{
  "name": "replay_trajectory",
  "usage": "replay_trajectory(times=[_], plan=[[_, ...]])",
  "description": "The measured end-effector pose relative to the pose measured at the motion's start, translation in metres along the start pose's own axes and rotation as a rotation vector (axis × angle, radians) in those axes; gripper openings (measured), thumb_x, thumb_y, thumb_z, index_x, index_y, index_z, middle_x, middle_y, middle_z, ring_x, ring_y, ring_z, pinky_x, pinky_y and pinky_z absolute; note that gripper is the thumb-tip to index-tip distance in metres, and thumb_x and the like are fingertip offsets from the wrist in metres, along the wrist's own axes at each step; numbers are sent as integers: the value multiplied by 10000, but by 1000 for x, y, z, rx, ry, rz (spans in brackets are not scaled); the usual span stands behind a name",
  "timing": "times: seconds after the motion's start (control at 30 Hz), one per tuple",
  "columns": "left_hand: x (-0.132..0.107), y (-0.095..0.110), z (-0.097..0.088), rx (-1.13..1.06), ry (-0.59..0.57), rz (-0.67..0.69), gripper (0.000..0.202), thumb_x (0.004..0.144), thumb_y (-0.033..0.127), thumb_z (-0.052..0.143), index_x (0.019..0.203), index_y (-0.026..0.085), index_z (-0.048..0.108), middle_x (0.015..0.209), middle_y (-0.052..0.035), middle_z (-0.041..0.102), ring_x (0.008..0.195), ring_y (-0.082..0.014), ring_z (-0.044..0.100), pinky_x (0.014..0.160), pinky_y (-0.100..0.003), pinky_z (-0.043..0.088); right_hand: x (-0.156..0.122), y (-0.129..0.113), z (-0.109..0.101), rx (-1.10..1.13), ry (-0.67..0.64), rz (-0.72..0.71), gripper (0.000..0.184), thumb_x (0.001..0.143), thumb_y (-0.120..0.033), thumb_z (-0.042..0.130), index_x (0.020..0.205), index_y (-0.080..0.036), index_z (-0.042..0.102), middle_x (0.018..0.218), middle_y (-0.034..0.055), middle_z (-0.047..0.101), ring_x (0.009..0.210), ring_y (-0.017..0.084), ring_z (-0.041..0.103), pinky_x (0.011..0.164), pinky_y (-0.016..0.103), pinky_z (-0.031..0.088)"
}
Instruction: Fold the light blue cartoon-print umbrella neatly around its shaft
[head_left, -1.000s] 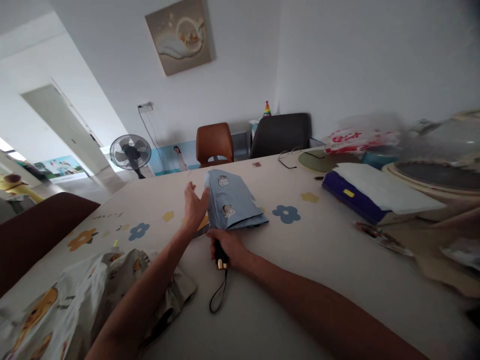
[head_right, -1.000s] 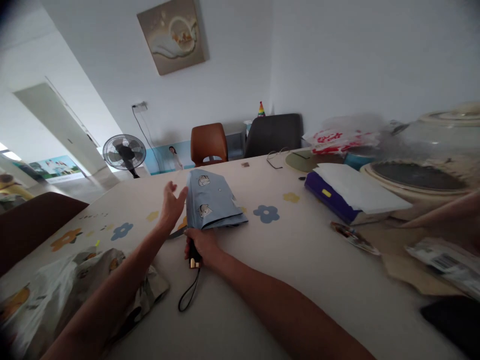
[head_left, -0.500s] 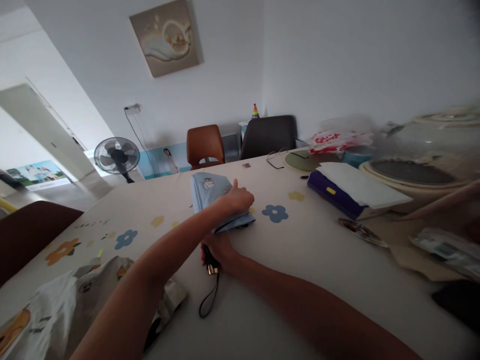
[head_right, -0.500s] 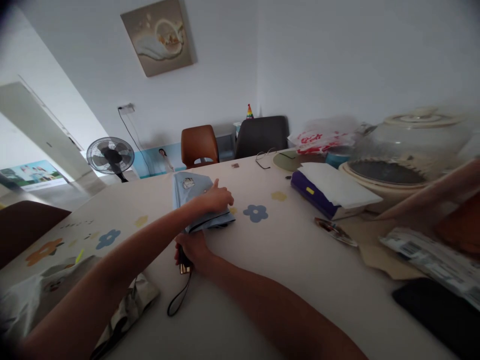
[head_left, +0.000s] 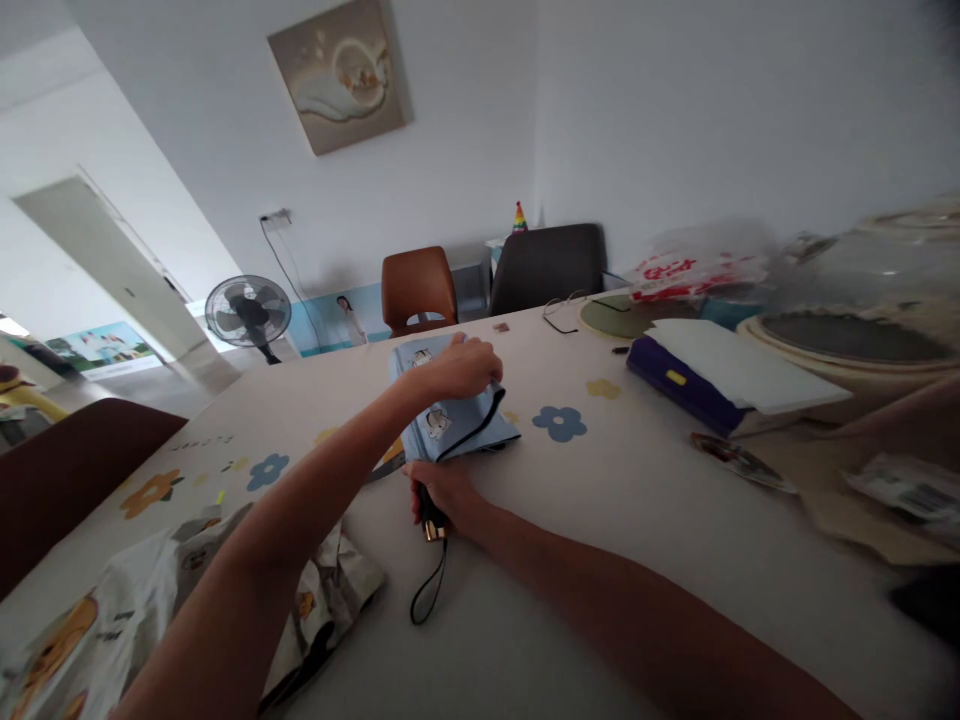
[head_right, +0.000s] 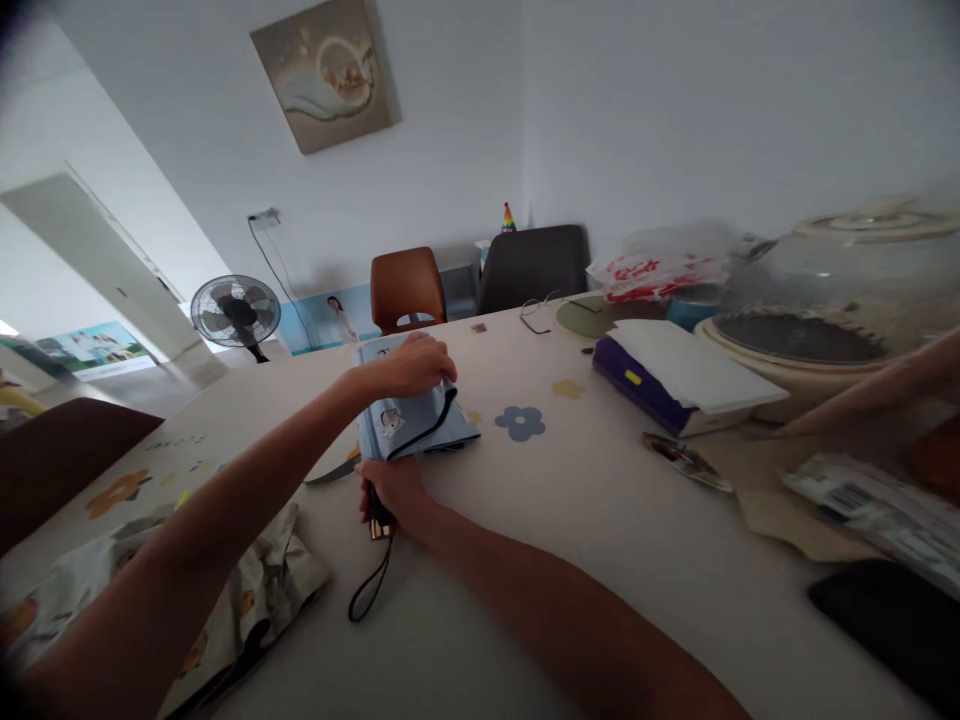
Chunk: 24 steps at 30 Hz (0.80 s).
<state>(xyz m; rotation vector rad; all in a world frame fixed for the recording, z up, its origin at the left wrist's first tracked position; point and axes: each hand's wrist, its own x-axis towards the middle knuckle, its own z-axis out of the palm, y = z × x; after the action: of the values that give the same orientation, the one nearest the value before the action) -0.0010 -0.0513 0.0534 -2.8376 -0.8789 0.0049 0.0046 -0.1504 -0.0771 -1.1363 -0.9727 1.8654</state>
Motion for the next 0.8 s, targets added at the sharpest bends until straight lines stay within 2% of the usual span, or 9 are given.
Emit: replay_trajectory(times=[0.2,0.4,0.5,0.63,0.8], plan=[[-53,-11,-24,20,281,-55,250,734,87,411,717,173,645,768,-39,595,780,-166,520,814,-345,372,-2,-1,0,19,-2,25,272,778,-222,495,515,-161,463,371,-25,497,289,95,463,297,188,376],[-112,-22,-31,8,447,-195,201,736,78,416,729,179,589,772,-36,570,821,-178,503,820,-341,388,-3,-5,2,46,36,-1,273,757,-194,513,494,-166,446,346,-28,471,274,91,434,292,192,386],[-141,-28,-30,8,460,-279,195,734,81,409,715,188,570,759,-30,567,808,-176,504,809,-337,395,-1,-4,2,62,26,-10,255,754,-192,512,508,-168,450,341,-34,470,274,89,428,296,190,396],[-173,-41,-19,-22,434,-424,194,727,105,398,716,201,565,794,-37,590,805,-180,524,804,-340,408,-1,-4,2,67,20,-14,267,765,-192,511,507,-169,447,339,-31,471,270,88,425,298,191,399],[-194,-55,-7,-156,378,-535,177,714,141,403,727,211,565,854,-38,613,858,-182,540,859,-349,405,-3,-6,1,50,30,46,291,795,-203,505,511,-165,452,352,-28,472,277,85,429,304,190,403]])
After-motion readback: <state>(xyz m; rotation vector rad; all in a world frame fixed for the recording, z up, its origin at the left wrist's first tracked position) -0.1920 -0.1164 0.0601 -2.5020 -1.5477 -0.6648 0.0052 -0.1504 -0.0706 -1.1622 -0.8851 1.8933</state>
